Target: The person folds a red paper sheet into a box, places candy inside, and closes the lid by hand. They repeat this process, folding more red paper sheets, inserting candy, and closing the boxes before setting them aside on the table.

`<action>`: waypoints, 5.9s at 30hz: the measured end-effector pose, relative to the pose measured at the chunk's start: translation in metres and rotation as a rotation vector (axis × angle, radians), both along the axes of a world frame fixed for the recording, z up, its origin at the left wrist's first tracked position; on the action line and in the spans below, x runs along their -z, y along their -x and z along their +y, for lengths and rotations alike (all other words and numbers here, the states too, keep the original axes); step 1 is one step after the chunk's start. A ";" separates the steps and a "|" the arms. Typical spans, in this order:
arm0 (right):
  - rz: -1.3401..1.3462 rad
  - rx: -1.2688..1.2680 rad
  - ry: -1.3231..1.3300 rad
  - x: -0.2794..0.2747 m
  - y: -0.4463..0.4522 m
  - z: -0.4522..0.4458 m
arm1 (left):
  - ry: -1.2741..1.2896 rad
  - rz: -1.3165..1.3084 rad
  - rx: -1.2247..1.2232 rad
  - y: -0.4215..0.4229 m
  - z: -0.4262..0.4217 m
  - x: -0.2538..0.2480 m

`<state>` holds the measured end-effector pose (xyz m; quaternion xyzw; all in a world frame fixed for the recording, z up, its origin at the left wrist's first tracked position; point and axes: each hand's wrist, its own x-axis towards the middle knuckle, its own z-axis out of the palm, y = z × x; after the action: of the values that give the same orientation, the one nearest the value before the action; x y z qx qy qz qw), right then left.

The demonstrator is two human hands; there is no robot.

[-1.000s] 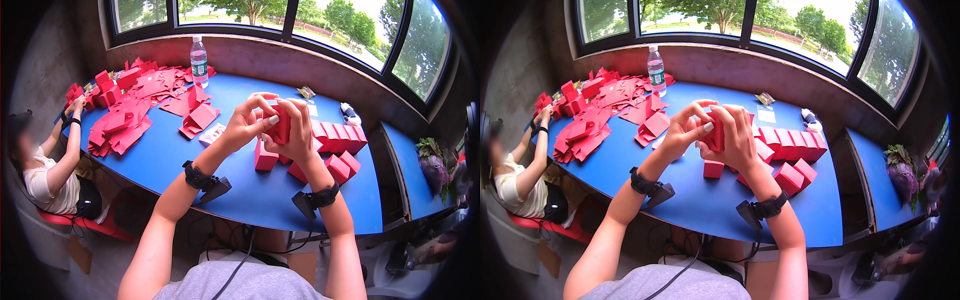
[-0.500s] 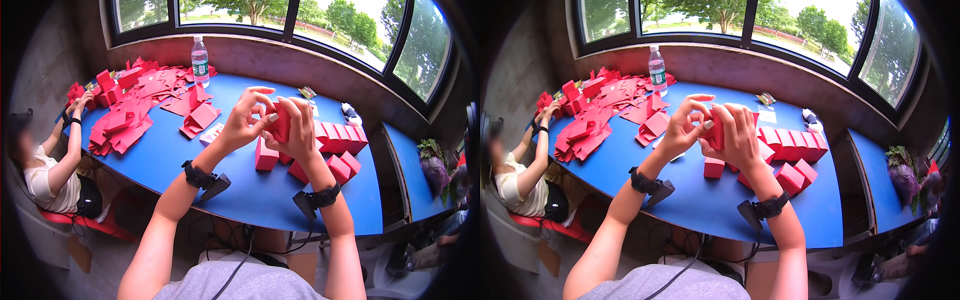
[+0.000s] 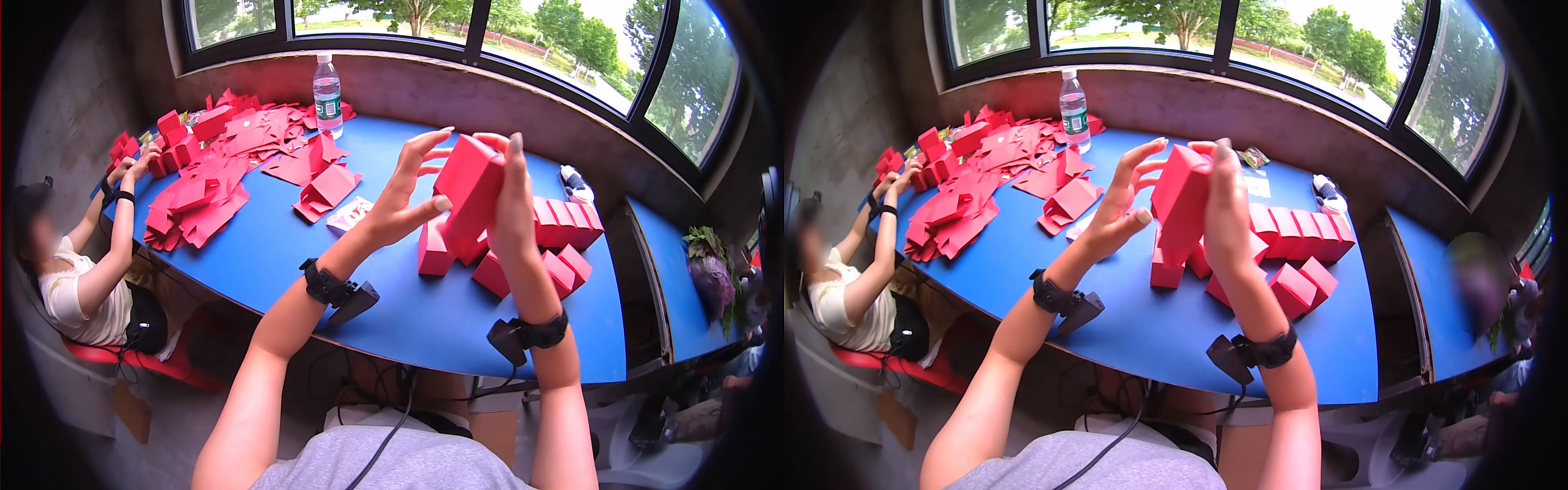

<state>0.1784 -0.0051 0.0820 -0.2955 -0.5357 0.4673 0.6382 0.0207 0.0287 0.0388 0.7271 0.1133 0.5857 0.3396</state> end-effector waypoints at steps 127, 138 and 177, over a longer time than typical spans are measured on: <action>-0.153 0.234 -0.251 0.008 0.007 0.001 | -0.339 0.379 -0.620 0.004 0.006 0.008; 0.011 0.028 -0.058 0.005 0.012 -0.006 | -0.434 0.302 -0.754 -0.001 0.013 0.014; -0.408 -0.114 -0.105 0.027 -0.028 -0.008 | 0.182 1.165 -0.570 0.113 0.033 0.043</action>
<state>0.2067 -0.0135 0.0551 -0.3197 -0.6932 0.4046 0.5036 -0.0920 0.0613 -0.0043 0.8353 0.5161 0.1511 0.1145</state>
